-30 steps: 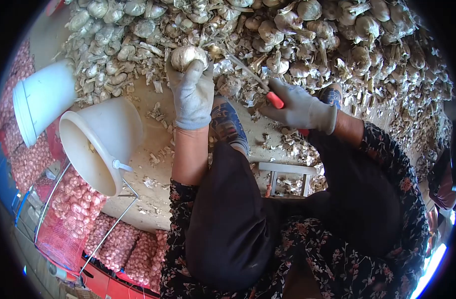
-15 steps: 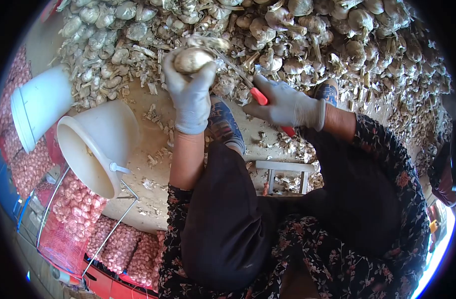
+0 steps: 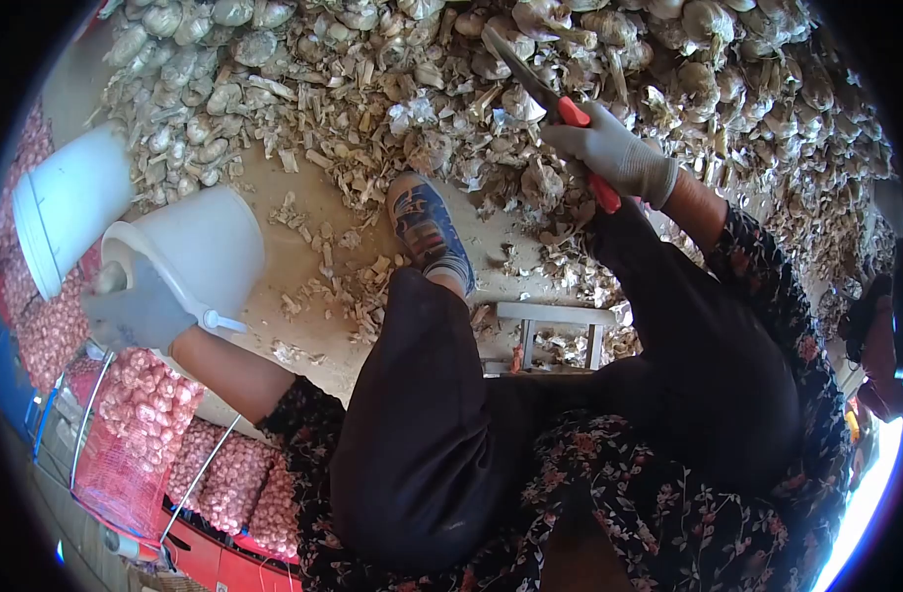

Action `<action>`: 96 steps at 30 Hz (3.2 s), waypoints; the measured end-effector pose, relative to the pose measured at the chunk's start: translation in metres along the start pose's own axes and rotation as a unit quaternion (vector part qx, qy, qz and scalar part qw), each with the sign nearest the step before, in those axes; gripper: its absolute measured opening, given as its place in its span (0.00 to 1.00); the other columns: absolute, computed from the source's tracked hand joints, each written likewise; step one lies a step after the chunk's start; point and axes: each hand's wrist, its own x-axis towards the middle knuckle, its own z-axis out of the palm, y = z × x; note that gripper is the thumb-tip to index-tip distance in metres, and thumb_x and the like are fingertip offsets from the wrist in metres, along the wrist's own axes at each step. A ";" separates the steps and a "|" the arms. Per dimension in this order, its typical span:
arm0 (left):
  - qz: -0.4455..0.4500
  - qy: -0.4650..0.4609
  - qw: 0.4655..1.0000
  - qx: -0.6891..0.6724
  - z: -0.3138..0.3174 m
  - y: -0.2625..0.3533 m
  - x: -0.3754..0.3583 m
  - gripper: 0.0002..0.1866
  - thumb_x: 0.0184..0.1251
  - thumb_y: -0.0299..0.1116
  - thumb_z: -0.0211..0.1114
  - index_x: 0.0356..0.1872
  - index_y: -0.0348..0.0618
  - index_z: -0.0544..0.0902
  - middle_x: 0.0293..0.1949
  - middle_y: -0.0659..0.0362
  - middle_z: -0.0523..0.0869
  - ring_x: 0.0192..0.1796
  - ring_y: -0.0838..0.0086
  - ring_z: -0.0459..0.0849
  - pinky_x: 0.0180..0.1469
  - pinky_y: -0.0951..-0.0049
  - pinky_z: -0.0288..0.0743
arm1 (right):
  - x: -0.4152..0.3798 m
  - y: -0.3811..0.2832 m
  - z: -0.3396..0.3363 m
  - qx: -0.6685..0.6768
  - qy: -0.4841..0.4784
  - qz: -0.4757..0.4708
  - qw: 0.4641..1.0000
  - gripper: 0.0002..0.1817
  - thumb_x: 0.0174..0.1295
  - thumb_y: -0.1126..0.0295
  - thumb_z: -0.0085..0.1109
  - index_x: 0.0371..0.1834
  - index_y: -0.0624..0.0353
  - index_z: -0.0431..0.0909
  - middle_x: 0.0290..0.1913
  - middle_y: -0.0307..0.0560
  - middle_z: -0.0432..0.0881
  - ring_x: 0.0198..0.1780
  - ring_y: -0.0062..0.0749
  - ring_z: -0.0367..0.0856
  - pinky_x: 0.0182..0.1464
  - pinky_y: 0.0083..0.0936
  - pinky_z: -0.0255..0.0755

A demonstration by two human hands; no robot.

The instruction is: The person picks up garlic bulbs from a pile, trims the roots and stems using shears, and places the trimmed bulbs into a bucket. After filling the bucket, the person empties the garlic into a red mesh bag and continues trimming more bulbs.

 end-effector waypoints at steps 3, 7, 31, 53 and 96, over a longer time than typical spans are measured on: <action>0.064 -0.152 0.983 -0.081 0.013 0.031 -0.048 0.28 0.55 0.50 0.66 0.48 0.36 0.76 0.43 0.49 0.81 0.45 0.59 0.81 0.47 0.62 0.74 | 0.001 0.008 -0.001 -0.010 -0.007 0.028 1.000 0.16 0.60 0.60 0.56 0.32 0.66 0.73 0.20 0.41 0.76 0.19 0.24 0.74 0.23 0.26 0.69; 0.117 -0.568 0.791 -0.197 0.055 0.117 -0.174 0.36 0.51 0.60 0.64 0.48 0.35 0.76 0.49 0.42 0.81 0.51 0.50 0.80 0.53 0.58 0.72 | 0.003 0.019 0.003 -0.185 -0.045 0.045 0.981 0.21 0.61 0.55 0.54 0.35 0.68 0.71 0.25 0.49 0.80 0.30 0.36 0.82 0.39 0.32 0.76; -0.169 -0.477 0.230 -0.831 0.057 0.131 -0.175 0.31 0.52 0.22 0.65 0.61 0.42 0.69 0.51 0.55 0.78 0.48 0.70 0.81 0.49 0.72 0.77 | -0.009 0.017 0.015 -0.306 0.006 -0.153 0.940 0.20 0.60 0.56 0.56 0.43 0.63 0.69 0.29 0.62 0.79 0.35 0.56 0.81 0.40 0.43 0.72; -0.073 -0.488 0.508 -0.706 0.027 0.141 -0.143 0.36 0.47 0.18 0.65 0.61 0.37 0.62 0.48 0.55 0.74 0.47 0.74 0.77 0.50 0.72 0.77 | -0.003 -0.020 0.043 -0.594 0.111 -0.215 0.767 0.26 0.58 0.59 0.56 0.54 0.66 0.64 0.36 0.56 0.74 0.37 0.51 0.76 0.39 0.42 0.71; -0.227 -0.527 0.413 -0.707 0.058 0.132 -0.082 0.18 0.60 0.32 0.62 0.52 0.38 0.77 0.33 0.61 0.82 0.26 0.83 0.76 0.22 0.86 0.66 | 0.008 -0.053 0.035 -0.525 0.215 -0.340 0.750 0.22 0.59 0.58 0.57 0.47 0.63 0.65 0.34 0.59 0.75 0.34 0.53 0.79 0.36 0.44 0.71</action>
